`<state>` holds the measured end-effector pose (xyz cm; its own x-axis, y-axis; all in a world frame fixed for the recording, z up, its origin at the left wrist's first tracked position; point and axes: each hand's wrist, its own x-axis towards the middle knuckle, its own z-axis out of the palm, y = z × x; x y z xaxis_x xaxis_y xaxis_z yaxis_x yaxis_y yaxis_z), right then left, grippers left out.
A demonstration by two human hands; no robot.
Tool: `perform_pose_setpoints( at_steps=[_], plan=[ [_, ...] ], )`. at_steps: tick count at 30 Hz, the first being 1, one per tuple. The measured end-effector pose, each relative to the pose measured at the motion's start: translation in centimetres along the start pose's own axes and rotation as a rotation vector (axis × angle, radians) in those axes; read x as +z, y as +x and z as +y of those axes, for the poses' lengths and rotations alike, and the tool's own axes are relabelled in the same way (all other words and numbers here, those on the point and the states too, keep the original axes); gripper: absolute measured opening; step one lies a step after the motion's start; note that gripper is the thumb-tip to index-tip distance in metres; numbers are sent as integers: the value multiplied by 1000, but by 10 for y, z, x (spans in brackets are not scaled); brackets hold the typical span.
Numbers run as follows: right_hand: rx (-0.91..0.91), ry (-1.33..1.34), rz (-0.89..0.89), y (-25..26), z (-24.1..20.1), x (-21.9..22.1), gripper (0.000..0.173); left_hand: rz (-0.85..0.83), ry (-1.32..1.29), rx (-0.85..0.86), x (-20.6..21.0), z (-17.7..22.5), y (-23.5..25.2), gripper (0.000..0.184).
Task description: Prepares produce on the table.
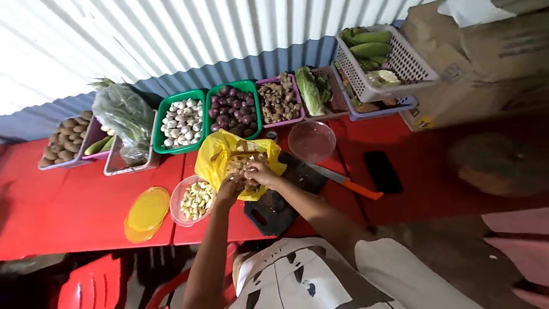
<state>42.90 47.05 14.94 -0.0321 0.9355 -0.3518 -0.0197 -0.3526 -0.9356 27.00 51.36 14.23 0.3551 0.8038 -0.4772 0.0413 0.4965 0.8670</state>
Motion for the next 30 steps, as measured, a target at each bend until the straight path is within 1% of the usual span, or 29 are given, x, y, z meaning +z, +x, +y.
perform_pose_setpoints(
  at_steps=[2,4,6,7,10,12,14,16,18,19,21,24,27,30],
  plan=[
    [16,39,16,-1,0,-1,37,5,47,16,2,4,-3,19],
    [16,56,20,1,0,-4,34,-10,141,50,5,4,-4,23],
    [45,82,-9,2,-4,-5,34,-7,286,76,4,3,-2,31],
    [58,87,-30,1,-7,-7,35,-5,315,82,5,3,-1,33],
    [57,85,-59,0,-12,-11,33,-33,280,145,5,1,-2,21],
    [58,71,-42,0,-14,-10,33,-41,304,224,4,-1,-1,17],
    [89,76,18,0,-19,-7,33,-15,382,318,4,-5,2,19],
    [137,148,95,1,-23,-1,33,26,428,408,4,-10,6,22],
    [209,251,149,6,-22,2,31,45,379,479,5,-13,8,20],
    [234,278,150,8,-20,0,31,52,310,496,7,-14,9,15],
    [250,276,113,8,-17,-4,30,37,183,465,4,-14,12,13],
    [260,278,62,8,-18,-6,32,11,184,344,1,-8,14,24],
    [288,290,100,15,-9,-2,36,35,189,209,3,-14,24,36],
    [260,332,160,21,1,4,34,67,219,184,6,-17,29,43]
  ],
)
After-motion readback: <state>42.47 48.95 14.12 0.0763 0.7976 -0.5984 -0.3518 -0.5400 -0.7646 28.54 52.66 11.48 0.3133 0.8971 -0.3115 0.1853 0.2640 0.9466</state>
